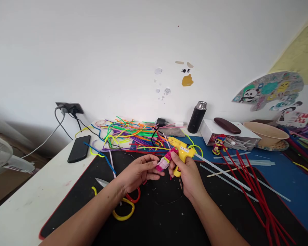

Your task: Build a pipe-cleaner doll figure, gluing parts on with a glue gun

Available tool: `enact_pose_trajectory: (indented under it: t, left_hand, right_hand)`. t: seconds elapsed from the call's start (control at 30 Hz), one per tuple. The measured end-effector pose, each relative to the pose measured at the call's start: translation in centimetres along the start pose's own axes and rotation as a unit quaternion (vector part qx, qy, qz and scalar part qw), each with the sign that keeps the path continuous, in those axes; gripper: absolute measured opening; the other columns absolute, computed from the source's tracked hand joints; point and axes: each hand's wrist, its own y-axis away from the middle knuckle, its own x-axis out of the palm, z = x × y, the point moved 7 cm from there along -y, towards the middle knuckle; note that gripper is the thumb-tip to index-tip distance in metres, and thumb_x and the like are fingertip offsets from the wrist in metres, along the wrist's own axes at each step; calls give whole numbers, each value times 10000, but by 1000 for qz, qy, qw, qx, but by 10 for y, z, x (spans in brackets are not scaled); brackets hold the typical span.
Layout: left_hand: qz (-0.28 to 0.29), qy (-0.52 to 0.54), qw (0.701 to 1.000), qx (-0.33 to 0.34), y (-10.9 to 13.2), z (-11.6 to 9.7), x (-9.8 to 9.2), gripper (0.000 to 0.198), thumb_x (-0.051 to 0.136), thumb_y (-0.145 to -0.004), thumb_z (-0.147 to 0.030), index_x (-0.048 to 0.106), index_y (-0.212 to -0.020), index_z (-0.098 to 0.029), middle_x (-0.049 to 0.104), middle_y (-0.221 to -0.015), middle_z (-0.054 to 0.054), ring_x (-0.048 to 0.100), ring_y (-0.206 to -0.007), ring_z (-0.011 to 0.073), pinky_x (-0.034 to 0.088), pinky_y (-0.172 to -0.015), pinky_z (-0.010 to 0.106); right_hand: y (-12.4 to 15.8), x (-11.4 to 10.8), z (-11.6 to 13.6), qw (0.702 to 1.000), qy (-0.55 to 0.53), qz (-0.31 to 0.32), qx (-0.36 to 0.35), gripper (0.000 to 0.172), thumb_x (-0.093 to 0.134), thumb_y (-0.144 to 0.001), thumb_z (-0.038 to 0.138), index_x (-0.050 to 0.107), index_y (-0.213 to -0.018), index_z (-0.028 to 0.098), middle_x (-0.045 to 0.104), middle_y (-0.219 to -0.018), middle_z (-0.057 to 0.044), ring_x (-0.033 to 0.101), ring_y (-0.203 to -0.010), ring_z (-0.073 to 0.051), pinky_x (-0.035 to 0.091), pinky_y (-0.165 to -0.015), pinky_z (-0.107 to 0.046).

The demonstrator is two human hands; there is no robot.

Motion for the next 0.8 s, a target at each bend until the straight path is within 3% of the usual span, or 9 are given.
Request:
enact_pose_trajectory:
  t: [0.23, 0.4, 0.53, 0.67, 0.8]
  left_hand:
    - [-30, -20, 999, 29, 0, -4, 0, 383, 908, -753, -257, 690, -1048, -149, 725, -883, 44, 748, -768, 179, 623, -648, 238]
    - [-37, 17, 999, 15, 0, -1, -2, 372, 907, -760, -308, 713, -1016, -120, 748, -910, 88, 741, -780, 178, 633, -706, 273]
    - [-37, 45, 998, 15, 0, 0, -4, 406, 941, -712, -257, 709, -1020, -134, 742, -892, 63, 739, -815, 179, 635, -833, 338]
    - [-36, 28, 998, 42, -1, -1, -1, 424, 957, -668, -165, 690, -997, -150, 732, -914, 32, 737, -850, 169, 612, -900, 353]
    - [-27, -2, 998, 60, -1, 1, 7, 465, 971, -641, -180, 665, -990, -158, 745, -968, 50, 750, -892, 198, 597, -890, 344]
  right_hand:
    - [-1, -2, 3, 1000, -5, -10, -11, 528, 842, -753, 601, 591, -598, 163, 556, -532, 17, 502, -433, -96, 389, -417, -213]
    - [-1, -2, 5, 1000, -10, -17, -12, 545, 853, -730, 613, 576, -581, 167, 550, -509, 17, 502, -429, -98, 391, -413, -210]
    - [-2, -3, 5, 1000, -16, -22, -15, 537, 845, -750, 601, 575, -579, 169, 547, -500, 17, 495, -426, -98, 393, -412, -212]
    - [-2, -6, 7, 997, -57, -42, -18, 483, 885, -719, 556, 588, -659, 180, 540, -548, 42, 496, -437, -99, 378, -398, -210]
    - [-2, -6, 8, 997, -70, -40, -9, 484, 882, -735, 535, 564, -658, 179, 529, -560, 46, 489, -445, -89, 380, -419, -207]
